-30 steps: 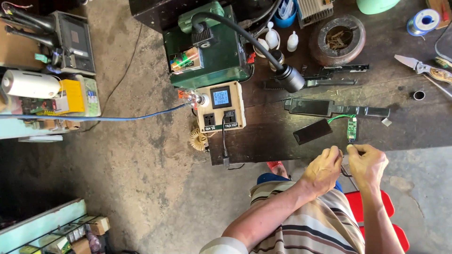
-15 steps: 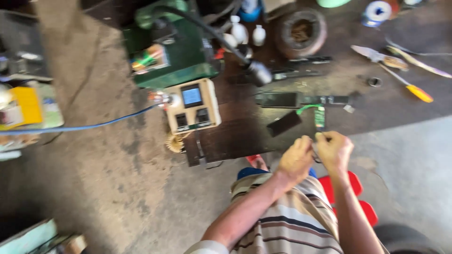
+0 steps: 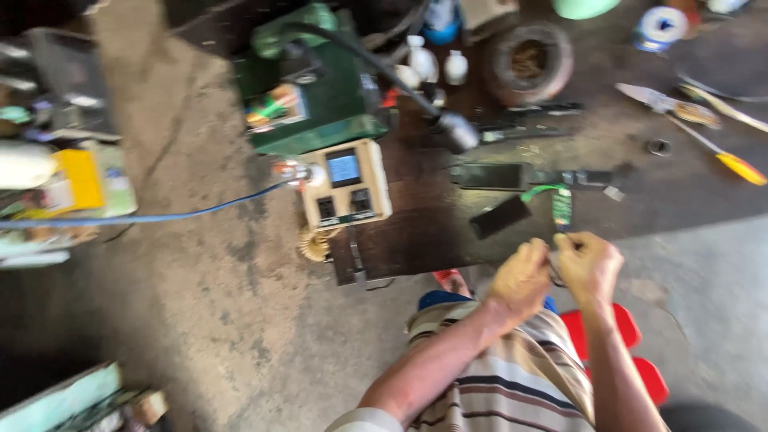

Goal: Testing a small circuit board using probes and a diagnostic power supply to identify faulty components.

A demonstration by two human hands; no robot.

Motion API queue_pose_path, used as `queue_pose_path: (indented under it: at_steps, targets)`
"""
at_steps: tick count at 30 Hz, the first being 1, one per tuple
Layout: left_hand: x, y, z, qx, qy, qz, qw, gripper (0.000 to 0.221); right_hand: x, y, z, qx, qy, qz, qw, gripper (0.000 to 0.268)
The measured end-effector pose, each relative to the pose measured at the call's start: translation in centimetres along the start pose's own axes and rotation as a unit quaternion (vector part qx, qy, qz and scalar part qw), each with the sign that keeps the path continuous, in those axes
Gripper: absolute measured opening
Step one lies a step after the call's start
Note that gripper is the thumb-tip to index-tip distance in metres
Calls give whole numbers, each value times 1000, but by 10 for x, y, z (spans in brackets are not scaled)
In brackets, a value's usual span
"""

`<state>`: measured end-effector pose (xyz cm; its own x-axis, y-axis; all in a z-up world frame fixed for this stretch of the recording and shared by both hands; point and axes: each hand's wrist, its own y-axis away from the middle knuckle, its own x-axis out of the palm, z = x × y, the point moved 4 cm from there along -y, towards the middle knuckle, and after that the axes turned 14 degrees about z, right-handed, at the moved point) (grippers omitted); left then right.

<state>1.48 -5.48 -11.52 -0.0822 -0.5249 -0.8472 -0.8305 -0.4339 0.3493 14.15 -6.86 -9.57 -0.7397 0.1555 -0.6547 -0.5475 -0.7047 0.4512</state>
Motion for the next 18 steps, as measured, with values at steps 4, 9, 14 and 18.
queue_pose_path:
  at_steps: [4, 9, 14, 18]
  targets:
    - [-36, 10, -3, 11, -21, 16, 1000, 37, -1, -1, 10, 1, 32, 46, 998, 22]
    - [-58, 17, 2, -56, 284, 104, 952, 22, -10, 9, 32, 48, 2, 66, 997, 22]
    - [-48, 15, -4, -9, -6, 119, 993, 23, -8, 7, 29, 38, -2, 59, 998, 21]
    - [-50, 17, -4, -4, 14, 99, 995, 23, -9, 8, 31, 54, -6, 66, 996, 23]
